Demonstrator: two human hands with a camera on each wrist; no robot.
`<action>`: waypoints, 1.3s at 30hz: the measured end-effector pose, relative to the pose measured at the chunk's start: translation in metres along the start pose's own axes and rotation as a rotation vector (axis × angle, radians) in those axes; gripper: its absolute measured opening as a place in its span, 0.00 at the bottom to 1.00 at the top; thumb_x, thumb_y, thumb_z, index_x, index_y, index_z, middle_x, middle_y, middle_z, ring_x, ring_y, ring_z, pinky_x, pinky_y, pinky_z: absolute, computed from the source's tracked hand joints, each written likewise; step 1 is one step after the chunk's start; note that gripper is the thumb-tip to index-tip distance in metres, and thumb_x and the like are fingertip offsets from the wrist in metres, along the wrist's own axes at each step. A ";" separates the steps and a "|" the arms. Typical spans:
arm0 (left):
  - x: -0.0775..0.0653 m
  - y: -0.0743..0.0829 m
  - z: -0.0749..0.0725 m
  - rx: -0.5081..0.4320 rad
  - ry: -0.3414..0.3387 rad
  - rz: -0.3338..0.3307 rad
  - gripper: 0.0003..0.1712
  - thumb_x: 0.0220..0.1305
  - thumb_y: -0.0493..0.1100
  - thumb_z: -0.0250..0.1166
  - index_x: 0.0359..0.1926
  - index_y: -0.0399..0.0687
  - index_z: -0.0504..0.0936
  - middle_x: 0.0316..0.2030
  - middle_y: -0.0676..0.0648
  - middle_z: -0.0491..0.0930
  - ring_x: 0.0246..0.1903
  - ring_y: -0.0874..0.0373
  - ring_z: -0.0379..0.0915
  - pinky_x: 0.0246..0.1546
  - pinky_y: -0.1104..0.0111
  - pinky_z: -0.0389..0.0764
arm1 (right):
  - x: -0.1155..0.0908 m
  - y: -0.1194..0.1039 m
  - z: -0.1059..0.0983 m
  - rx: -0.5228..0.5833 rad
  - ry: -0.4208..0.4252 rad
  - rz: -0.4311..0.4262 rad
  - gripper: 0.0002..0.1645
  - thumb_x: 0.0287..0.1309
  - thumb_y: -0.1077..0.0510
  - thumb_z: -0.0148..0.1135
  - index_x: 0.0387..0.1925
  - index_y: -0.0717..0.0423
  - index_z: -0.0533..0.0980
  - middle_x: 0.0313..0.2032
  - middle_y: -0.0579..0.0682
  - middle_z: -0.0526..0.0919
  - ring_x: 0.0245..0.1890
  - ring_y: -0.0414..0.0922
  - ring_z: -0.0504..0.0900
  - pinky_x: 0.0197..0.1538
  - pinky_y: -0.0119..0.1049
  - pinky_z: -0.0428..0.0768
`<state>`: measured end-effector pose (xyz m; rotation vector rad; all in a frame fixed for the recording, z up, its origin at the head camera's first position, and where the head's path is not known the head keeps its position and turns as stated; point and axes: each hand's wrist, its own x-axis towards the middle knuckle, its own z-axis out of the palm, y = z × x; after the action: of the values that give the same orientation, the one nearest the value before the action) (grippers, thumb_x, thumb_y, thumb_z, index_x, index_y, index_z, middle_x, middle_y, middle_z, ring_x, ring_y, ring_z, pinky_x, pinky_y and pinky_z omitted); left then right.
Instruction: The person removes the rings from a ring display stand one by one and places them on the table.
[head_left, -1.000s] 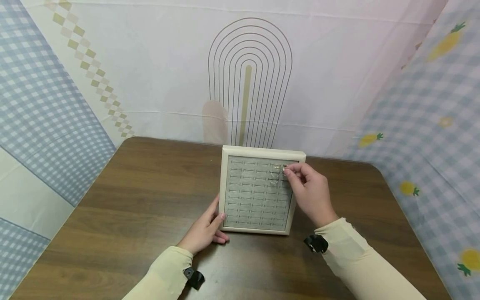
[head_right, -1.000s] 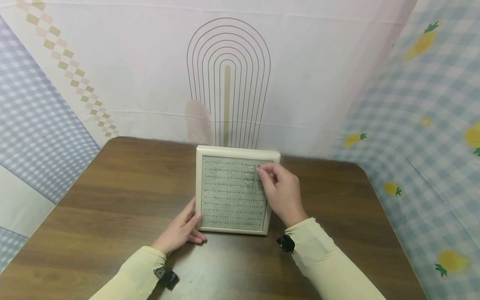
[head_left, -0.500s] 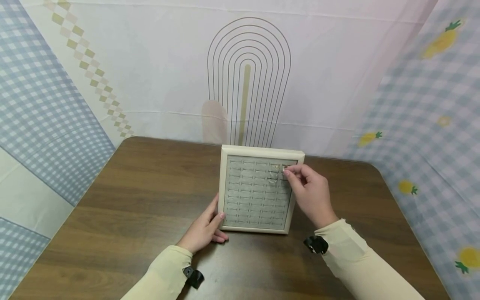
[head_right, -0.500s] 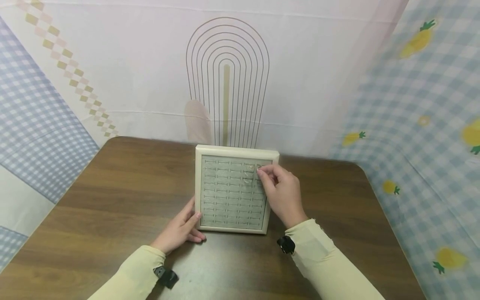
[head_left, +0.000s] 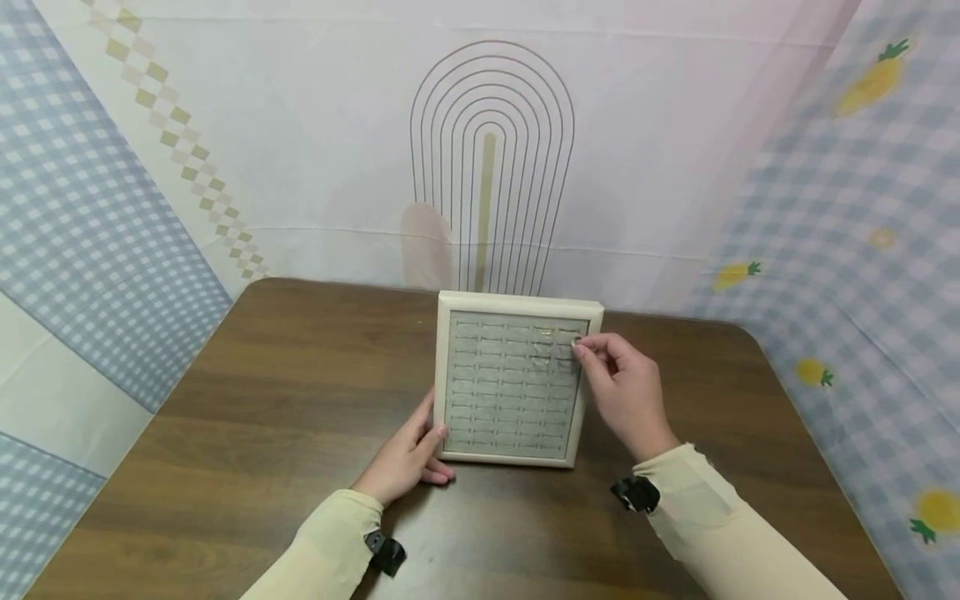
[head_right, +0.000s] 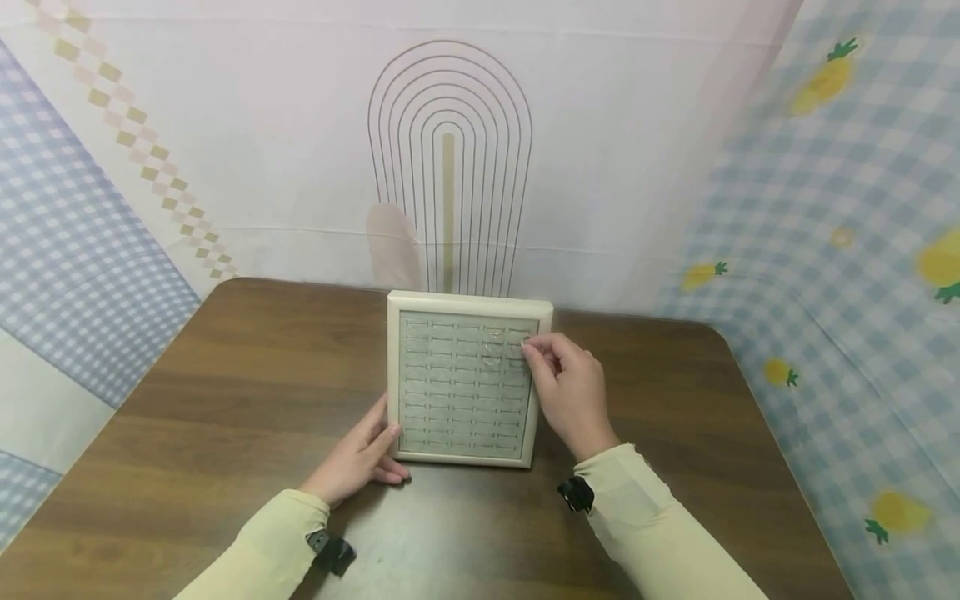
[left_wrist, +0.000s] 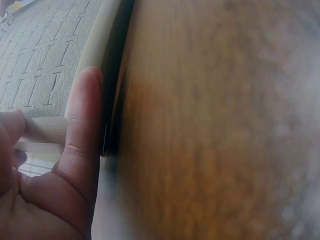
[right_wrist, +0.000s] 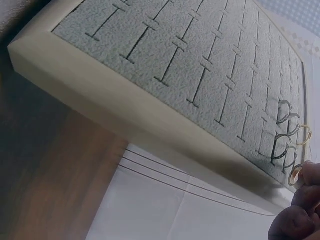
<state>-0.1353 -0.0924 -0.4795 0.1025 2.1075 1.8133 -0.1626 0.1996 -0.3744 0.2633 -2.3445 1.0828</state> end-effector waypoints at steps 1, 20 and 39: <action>0.000 0.000 0.000 0.001 -0.001 0.000 0.38 0.79 0.48 0.51 0.79 0.75 0.43 0.68 0.27 0.64 0.27 0.49 0.85 0.30 0.59 0.89 | -0.001 0.001 0.000 0.002 0.001 0.003 0.03 0.66 0.62 0.66 0.36 0.58 0.83 0.25 0.48 0.77 0.24 0.42 0.70 0.25 0.23 0.66; -0.001 0.001 0.000 -0.024 -0.007 0.027 0.38 0.80 0.44 0.51 0.79 0.74 0.43 0.62 0.28 0.70 0.26 0.47 0.84 0.29 0.58 0.89 | -0.010 0.009 -0.010 -0.030 0.028 0.034 0.02 0.65 0.62 0.67 0.36 0.58 0.84 0.24 0.48 0.77 0.22 0.40 0.70 0.23 0.23 0.66; -0.001 0.003 -0.001 -0.027 -0.002 0.032 0.38 0.79 0.43 0.52 0.79 0.76 0.44 0.59 0.31 0.73 0.26 0.46 0.84 0.28 0.57 0.88 | -0.022 0.031 -0.017 -0.074 0.027 0.082 0.04 0.65 0.59 0.68 0.36 0.56 0.83 0.22 0.45 0.76 0.20 0.40 0.69 0.22 0.25 0.66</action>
<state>-0.1355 -0.0931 -0.4763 0.1313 2.0908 1.8589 -0.1496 0.2315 -0.3978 0.1251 -2.3842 1.0284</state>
